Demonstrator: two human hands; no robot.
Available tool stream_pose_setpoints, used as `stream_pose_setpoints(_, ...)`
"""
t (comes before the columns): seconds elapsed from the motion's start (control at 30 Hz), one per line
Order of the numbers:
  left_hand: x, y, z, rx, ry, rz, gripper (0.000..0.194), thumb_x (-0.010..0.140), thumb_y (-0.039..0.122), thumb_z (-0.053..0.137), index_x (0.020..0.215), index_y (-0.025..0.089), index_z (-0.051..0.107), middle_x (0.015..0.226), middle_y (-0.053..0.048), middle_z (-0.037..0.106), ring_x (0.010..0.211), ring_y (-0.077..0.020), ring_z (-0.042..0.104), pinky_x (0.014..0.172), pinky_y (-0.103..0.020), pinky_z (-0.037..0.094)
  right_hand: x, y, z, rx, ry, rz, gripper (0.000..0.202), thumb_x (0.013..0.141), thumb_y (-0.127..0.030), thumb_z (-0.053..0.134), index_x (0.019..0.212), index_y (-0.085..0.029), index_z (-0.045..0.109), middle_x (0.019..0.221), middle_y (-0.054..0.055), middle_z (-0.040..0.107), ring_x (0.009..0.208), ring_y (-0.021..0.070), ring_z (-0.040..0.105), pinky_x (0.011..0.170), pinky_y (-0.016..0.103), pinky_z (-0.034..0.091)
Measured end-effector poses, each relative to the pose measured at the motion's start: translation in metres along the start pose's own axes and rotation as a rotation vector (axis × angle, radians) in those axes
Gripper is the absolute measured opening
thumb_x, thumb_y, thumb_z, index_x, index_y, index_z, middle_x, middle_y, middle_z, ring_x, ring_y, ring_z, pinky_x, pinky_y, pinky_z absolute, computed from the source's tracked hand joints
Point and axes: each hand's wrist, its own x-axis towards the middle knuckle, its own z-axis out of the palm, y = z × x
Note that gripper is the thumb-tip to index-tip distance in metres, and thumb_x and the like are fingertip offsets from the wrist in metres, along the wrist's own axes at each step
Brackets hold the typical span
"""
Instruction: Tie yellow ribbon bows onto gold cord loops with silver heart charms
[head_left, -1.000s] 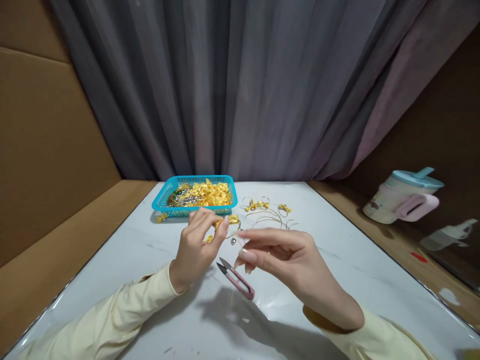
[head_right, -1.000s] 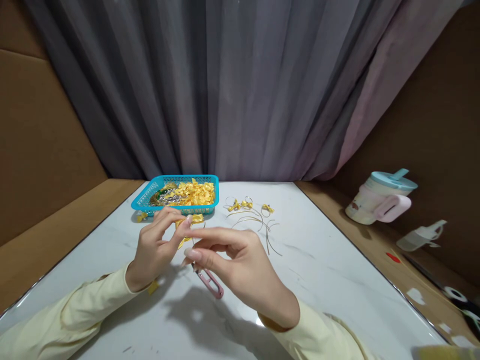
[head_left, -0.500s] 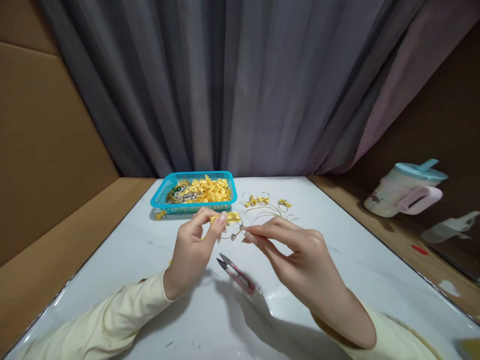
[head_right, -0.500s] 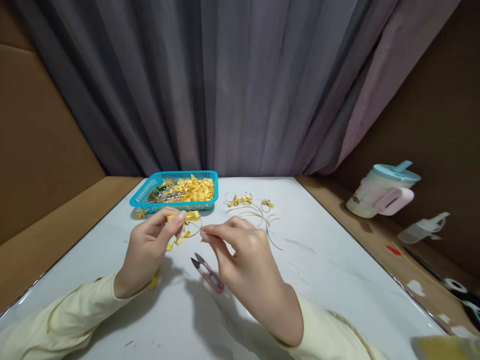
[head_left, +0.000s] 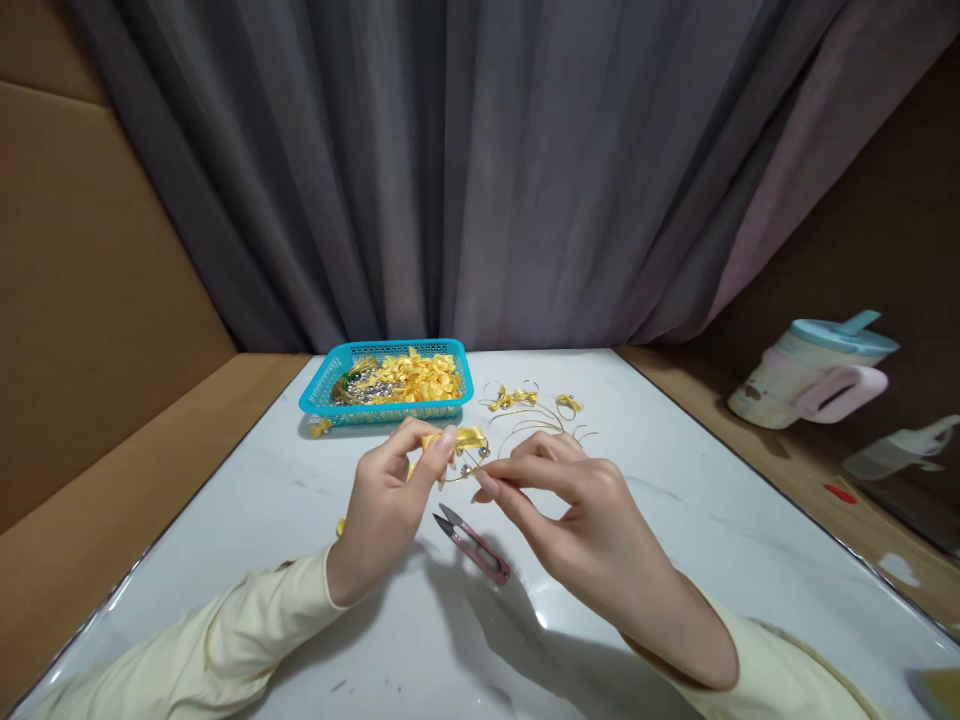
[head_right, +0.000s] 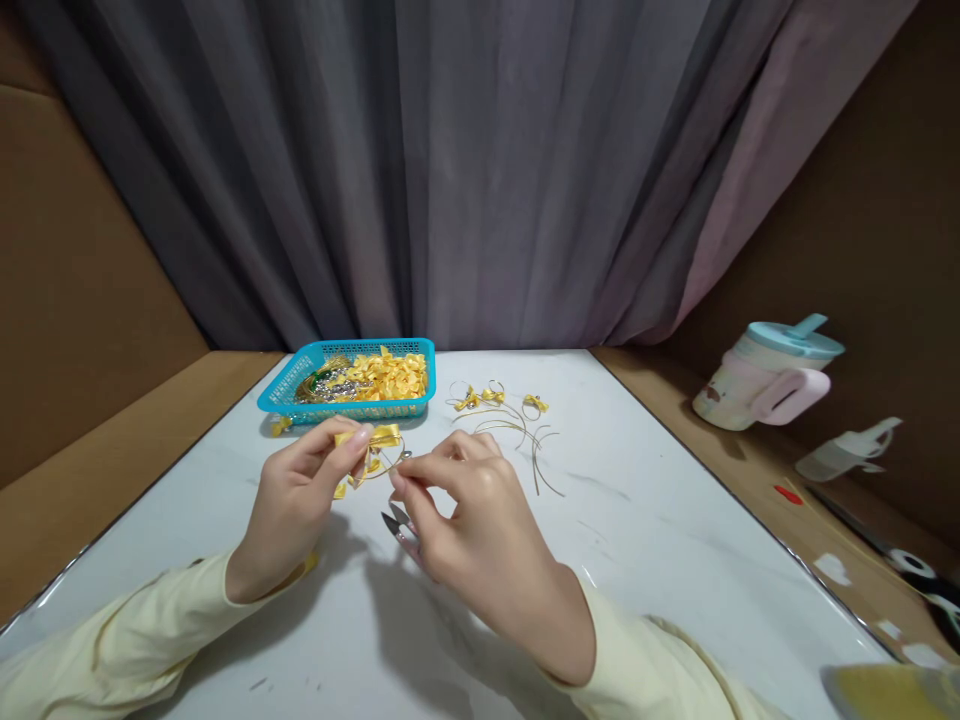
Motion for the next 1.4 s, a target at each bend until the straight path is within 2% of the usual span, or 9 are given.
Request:
stream_pose_setpoints(0.6,-0.002,0.000,-0.001,-0.001,-0.029,-0.031,0.026,0.088,0.026,0.049,0.063,0.019,0.047,0.063,0.004,0.046,0.065,-0.0120,0.045,0.064,-0.024,0.035,0.000,0.000,0.002,-0.003,0.025,-0.046,0.017,0.081,-0.008,0.058,0.072,-0.018,0.068,0.065,-0.001,0.066,0.068,0.0147,0.055,0.070,0.031,0.037)
stream_pose_setpoints(1.0,-0.001,0.002,-0.001,-0.005,-0.036,-0.035,0.027,0.088,0.026,0.049,0.063,0.018,0.047,0.063,0.004,0.046,0.065,-0.0115,0.044,0.064,-0.023,0.035,0.002,0.003,0.003,-0.005,0.049,-0.061,0.015,0.082,-0.011,0.057,0.075,-0.018,0.069,0.067,0.002,0.064,0.069,0.0162,0.056,0.070,0.033,0.038)
stream_pose_setpoints(1.4,0.003,0.007,-0.001,-0.161,-0.075,-0.206,0.030,0.087,0.032,0.052,0.061,0.018,0.047,0.059,0.005,0.044,0.058,-0.0094,0.041,0.056,-0.021,0.033,0.001,0.010,0.004,0.013,0.077,-0.123,0.014,0.082,-0.008,0.058,0.079,-0.015,0.070,0.067,0.003,0.062,0.068,0.0153,0.054,0.069,0.034,0.039)
